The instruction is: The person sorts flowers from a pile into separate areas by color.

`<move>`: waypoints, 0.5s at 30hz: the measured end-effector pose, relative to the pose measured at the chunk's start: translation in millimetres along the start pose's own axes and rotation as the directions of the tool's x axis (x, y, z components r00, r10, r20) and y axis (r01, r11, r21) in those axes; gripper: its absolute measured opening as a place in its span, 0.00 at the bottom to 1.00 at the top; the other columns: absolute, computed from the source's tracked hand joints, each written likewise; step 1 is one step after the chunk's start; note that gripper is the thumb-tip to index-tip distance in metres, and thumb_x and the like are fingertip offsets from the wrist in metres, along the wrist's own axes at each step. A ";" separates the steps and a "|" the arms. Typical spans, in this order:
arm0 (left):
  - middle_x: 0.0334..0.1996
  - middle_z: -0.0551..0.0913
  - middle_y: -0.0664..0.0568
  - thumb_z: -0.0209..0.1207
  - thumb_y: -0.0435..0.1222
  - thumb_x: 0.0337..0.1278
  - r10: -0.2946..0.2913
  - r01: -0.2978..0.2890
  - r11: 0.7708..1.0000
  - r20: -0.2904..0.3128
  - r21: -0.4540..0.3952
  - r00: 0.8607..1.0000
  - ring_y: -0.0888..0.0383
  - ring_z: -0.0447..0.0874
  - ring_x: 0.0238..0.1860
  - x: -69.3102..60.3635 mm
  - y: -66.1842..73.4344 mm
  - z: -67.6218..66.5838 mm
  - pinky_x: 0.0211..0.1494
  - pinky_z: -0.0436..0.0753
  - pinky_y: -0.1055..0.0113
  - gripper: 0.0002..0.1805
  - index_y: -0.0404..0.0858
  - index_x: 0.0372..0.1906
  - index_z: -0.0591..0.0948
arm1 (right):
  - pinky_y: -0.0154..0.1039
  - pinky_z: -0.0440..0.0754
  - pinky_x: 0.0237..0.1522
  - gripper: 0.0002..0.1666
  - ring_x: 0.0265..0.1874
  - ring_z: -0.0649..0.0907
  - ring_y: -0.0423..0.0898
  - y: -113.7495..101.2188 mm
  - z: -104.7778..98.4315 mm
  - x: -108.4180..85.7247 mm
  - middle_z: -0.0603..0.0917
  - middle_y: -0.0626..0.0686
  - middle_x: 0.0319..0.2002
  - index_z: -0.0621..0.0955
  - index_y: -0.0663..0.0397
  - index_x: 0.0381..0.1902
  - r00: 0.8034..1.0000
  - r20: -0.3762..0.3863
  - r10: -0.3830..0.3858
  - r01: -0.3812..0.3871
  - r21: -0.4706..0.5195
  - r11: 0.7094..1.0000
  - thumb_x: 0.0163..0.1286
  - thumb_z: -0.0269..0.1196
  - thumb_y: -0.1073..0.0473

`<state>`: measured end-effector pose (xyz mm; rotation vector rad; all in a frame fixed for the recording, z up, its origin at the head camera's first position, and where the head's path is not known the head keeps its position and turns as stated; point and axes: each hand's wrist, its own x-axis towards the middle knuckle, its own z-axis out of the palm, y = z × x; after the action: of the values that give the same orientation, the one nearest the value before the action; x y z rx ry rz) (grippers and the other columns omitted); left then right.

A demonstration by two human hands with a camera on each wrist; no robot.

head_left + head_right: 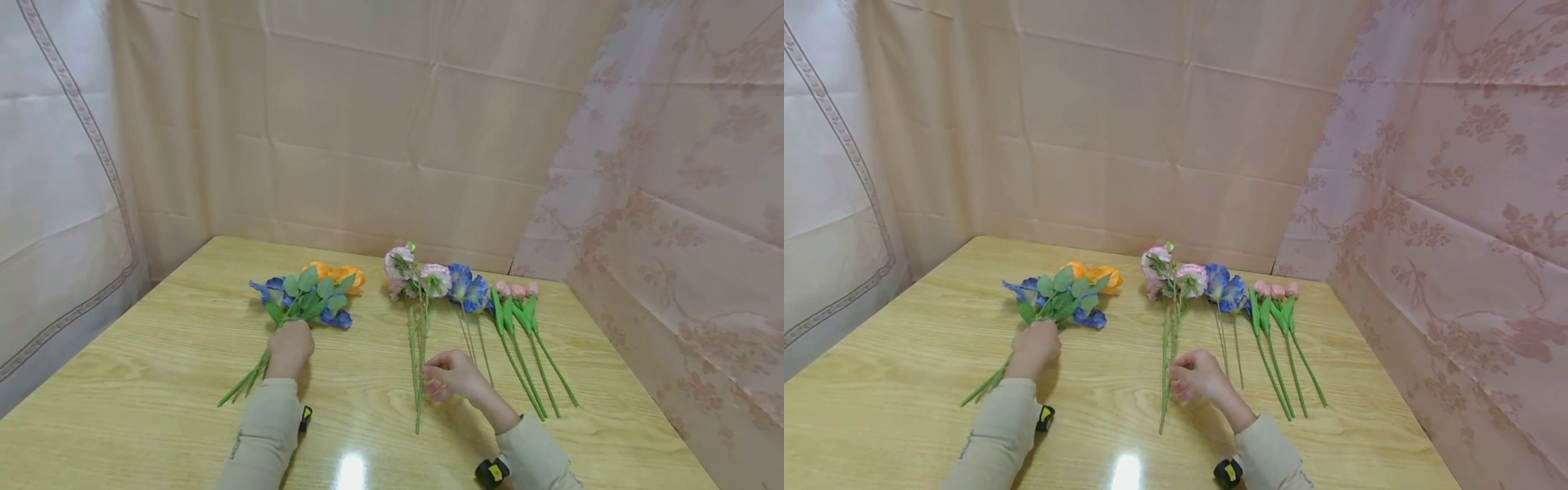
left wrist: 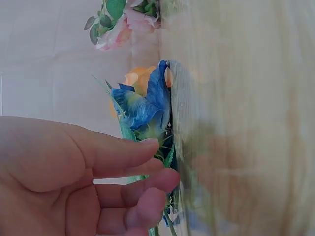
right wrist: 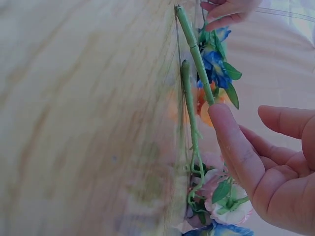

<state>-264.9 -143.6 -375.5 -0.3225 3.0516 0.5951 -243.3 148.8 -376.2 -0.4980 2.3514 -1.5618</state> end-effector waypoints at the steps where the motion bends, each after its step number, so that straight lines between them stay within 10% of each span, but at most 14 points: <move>1: 0.35 0.79 0.33 0.44 0.27 0.56 -0.001 0.001 1.000 0.000 -0.002 1.000 0.39 0.78 0.36 0.8 -0.9 0.4 0.35 0.76 0.47 0.13 0.25 0.36 0.78 | 0.46 0.80 0.24 0.16 0.24 0.82 0.57 0.0 0.1 -0.1 0.80 0.61 0.28 0.71 0.85 0.40 1.000 -0.001 0.001 -0.001 -0.002 1.000 0.64 0.53 0.69; 15: 0.43 0.75 0.30 0.41 0.28 0.59 -0.018 0.017 1.000 0.095 0.006 0.995 0.35 0.75 0.43 3.7 -9.3 -3.0 0.41 0.73 0.44 0.15 0.25 0.43 0.76 | 0.44 0.80 0.23 0.16 0.21 0.82 0.52 7.4 -0.8 2.1 0.80 0.57 0.26 0.74 0.81 0.39 1.000 0.019 -0.004 0.004 -0.016 1.000 0.64 0.55 0.66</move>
<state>-266.6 -154.0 -376.4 -0.3110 2.9554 0.5837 -246.6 151.2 -382.8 -0.5193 2.3522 -1.5346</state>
